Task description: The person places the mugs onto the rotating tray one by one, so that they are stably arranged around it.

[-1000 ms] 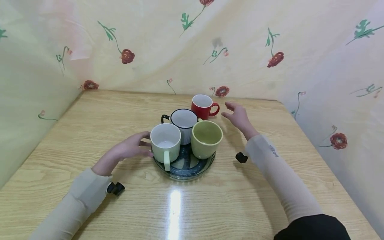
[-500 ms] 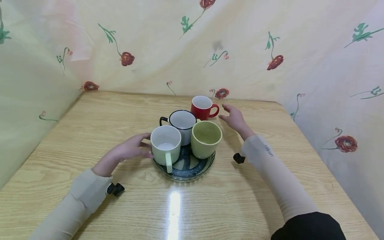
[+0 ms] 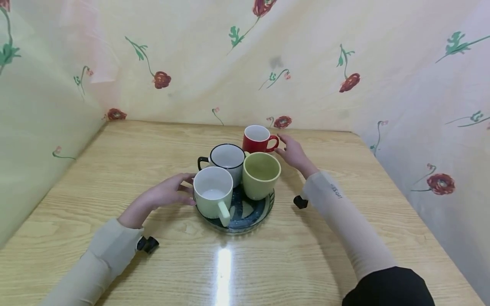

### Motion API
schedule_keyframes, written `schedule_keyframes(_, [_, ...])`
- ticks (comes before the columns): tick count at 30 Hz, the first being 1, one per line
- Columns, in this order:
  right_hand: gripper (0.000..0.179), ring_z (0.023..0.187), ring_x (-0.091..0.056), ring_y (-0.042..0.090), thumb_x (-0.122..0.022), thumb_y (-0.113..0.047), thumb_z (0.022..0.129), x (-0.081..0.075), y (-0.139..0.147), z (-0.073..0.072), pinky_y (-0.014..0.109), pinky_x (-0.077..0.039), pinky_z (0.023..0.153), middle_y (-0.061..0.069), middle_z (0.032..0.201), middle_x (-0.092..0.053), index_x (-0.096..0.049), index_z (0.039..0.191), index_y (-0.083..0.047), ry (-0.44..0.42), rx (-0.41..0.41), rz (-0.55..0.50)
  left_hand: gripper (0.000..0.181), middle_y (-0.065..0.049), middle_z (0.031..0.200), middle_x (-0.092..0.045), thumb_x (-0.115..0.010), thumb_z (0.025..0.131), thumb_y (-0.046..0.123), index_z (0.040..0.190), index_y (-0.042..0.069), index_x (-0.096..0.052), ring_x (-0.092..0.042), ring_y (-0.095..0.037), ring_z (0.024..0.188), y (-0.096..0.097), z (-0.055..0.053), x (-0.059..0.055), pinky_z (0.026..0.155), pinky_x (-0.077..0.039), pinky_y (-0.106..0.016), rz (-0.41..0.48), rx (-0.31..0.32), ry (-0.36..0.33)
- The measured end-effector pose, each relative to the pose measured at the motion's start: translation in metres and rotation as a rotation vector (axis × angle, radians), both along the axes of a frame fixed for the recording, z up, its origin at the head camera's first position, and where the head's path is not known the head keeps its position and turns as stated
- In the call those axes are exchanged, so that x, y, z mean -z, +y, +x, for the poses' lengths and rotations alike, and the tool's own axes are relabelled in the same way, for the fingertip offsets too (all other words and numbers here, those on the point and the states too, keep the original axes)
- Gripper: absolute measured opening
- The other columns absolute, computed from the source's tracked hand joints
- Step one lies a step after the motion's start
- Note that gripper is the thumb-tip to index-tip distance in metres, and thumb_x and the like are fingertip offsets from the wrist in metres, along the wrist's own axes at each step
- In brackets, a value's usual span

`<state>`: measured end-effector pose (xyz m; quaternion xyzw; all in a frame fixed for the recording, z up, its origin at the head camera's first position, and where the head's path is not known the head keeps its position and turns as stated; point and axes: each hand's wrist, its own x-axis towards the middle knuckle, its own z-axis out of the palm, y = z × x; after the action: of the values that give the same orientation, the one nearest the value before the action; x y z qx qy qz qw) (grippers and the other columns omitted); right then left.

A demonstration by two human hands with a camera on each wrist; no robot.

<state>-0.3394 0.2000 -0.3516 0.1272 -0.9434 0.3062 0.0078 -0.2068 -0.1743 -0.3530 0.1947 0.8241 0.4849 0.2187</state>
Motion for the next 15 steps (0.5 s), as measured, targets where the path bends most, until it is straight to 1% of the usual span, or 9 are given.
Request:
schedule_keyframes(3, [0.059,0.133,-0.030,0.037,-0.055,-0.008,0.092,0.0015,-0.0031,0.0008,0.048,-0.036,0.103,0.024,0.145,-0.030,-0.027,0.142,0.005,-0.010,0.011,-0.010,0.079,-0.027,0.140,-0.033,-0.072,0.078,0.008,0.141,-0.007,-0.026,-0.041,-0.046,0.122,-0.0024,0.0005,0.0007,0.093,-0.047,-0.044,0.006,0.009,-0.003])
schedule_keyframes(9, [0.057,0.133,-0.031,0.037,-0.055,-0.008,0.092,0.0021,-0.0037,0.0025,0.048,-0.037,0.103,0.024,0.144,-0.031,-0.029,0.141,0.005,0.001,0.029,-0.010,0.082,-0.026,0.148,-0.020,-0.071,0.079,0.004,0.142,-0.007,-0.020,-0.037,-0.046,0.126,-0.0032,0.0003,0.0033,0.094,-0.047,-0.043,0.054,0.049,-0.018])
schedule_keyframes(11, [0.055,0.131,-0.033,0.037,-0.055,-0.008,0.092,0.0014,-0.0040,0.0033,0.048,-0.037,0.103,0.024,0.142,-0.035,-0.031,0.140,0.005,0.012,0.026,-0.004,0.082,-0.024,0.149,-0.019,-0.070,0.079,0.004,0.143,-0.007,-0.019,-0.037,-0.046,0.126,-0.0028,0.0008,0.0033,0.094,-0.046,-0.043,0.055,0.053,-0.024])
schedule_keyframes(15, [0.048,0.124,-0.043,0.037,-0.055,-0.007,0.092,0.0014,-0.0054,0.0047,0.049,-0.039,0.101,0.026,0.133,-0.046,-0.039,0.135,0.006,0.043,0.028,-0.024,0.081,-0.026,0.146,-0.024,-0.070,0.079,0.003,0.142,-0.007,-0.021,-0.038,-0.046,0.125,-0.0010,0.0026,0.0037,0.093,-0.047,-0.043,0.045,0.051,-0.014])
